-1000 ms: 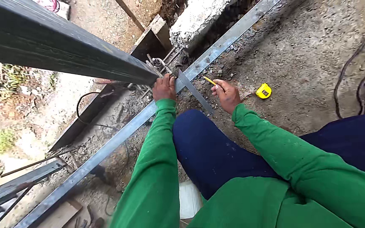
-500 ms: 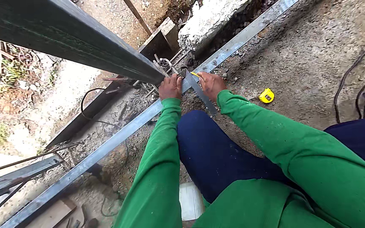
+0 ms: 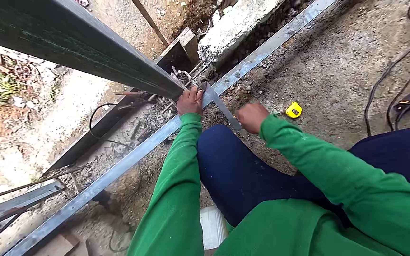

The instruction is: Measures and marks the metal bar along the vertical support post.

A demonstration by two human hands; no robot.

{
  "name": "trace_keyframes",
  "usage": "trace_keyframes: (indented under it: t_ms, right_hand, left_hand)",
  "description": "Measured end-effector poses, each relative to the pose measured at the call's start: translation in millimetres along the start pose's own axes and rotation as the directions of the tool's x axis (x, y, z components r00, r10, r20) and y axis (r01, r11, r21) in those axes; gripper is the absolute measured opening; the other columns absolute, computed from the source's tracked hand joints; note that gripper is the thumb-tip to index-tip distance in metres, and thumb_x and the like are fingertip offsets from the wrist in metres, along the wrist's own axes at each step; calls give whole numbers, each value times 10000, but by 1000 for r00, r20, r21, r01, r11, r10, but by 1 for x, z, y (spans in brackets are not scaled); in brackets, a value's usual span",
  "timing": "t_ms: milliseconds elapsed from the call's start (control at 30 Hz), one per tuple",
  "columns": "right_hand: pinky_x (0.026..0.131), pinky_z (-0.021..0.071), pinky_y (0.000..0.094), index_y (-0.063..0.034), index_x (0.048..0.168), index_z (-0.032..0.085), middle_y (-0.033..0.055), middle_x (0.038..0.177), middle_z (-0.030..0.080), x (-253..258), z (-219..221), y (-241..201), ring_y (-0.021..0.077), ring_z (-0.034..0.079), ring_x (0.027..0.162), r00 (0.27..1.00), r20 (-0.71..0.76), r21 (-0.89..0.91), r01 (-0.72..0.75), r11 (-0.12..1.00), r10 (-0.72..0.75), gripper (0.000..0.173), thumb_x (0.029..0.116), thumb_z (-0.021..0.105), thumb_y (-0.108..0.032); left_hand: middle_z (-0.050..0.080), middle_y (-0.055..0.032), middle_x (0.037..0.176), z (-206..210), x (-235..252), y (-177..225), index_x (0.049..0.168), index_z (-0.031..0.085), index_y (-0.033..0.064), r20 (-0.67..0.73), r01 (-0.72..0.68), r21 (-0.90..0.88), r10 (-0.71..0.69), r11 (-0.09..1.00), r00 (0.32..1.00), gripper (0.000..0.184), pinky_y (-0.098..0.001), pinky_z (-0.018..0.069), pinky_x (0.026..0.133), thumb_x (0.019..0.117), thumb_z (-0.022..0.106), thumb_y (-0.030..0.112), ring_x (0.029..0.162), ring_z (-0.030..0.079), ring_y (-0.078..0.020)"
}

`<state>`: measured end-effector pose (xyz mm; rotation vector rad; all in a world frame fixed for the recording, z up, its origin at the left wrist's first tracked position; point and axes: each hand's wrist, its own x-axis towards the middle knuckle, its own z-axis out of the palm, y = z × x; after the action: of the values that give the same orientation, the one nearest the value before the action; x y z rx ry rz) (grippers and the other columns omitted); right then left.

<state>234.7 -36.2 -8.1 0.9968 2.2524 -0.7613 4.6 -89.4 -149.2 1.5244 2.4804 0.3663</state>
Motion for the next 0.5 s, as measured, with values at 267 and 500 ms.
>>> trace_keyframes:
  t_ms: [267, 500]
  right_hand:
    - [955, 530, 586, -167, 1385, 647, 143, 1141, 735, -73, 69, 61, 344, 699, 1078, 995, 78, 321, -78, 944, 55, 369, 1096, 439, -264]
    - [836, 599, 492, -185, 1426, 618, 70, 1136, 741, -172, 12, 96, 206, 723, 904, 867, -468, 553, 135, 822, 172, 376, 1062, 526, -179]
  left_hand:
    - [676, -171, 1265, -12, 4, 7, 1371, 644, 189, 107, 51, -78, -43, 996, 993, 480, -601, 515, 953, 1088, 401, 491, 1181, 650, -372]
    - [657, -265, 1298, -39, 12, -6, 1323, 622, -32, 162, 113, -408, -50, 906, 986, 427, -560, 446, 1123, 1109, 432, 284, 1267, 616, -382]
